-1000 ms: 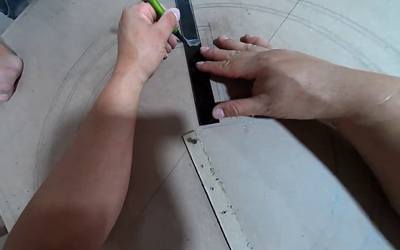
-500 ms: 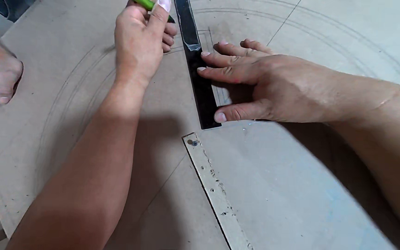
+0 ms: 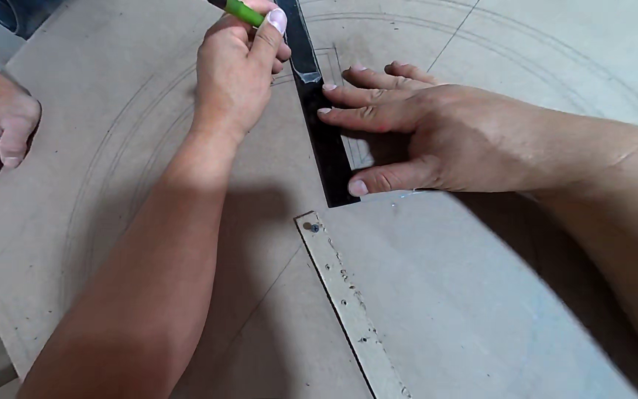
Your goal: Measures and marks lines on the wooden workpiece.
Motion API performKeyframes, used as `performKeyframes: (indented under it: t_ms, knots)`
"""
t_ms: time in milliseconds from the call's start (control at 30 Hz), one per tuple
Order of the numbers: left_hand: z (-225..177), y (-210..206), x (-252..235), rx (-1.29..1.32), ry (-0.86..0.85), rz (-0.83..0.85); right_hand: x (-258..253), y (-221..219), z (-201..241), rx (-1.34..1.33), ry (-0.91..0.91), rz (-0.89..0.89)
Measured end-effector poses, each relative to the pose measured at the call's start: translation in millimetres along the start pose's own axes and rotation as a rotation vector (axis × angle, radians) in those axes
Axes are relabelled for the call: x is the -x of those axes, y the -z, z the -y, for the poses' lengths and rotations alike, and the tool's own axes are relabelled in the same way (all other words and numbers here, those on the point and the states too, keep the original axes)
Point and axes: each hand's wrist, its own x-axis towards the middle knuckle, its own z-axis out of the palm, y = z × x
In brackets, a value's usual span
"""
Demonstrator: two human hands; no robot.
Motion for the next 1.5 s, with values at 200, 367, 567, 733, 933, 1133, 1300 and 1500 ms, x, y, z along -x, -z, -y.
performKeyframes:
  t_ms: [200,367,567,733,933,1133,1300,1500]
  knots:
    - [-0.2,-2.3,2.6,0.007,0.02,-0.018,2.9,-3.3,0.4,0.008,0.015,-0.023]
    - [-3.7,0.1,3.0,0.02,0.045,-0.044,2.7,-4.9,-0.7,0.015,0.033,-0.061]
    - [-4.9,1.0,3.8,-0.038,0.095,-0.02,4.0,-5.1,2.0,0.017,0.025,-0.061]
    - [-7.9,3.4,2.9,-0.12,0.112,0.109,4.5,-5.9,0.7,0.013,0.03,-0.075]
    - [-7.8,2.5,3.0,-0.129,0.064,0.172,4.1,-6.8,-0.5,0.0,0.045,-0.098]
    - [-8.3,2.3,4.2,-0.176,0.053,0.164,3.7,-6.9,0.7,0.004,0.026,-0.093]
    - [-8.3,1.6,4.3,-0.181,0.046,0.152,3.9,-5.9,-0.3,-0.008,0.01,-0.082]
    - [-8.4,0.8,4.5,-0.187,0.048,0.143,3.6,-3.7,2.4,-0.012,0.001,-0.065]
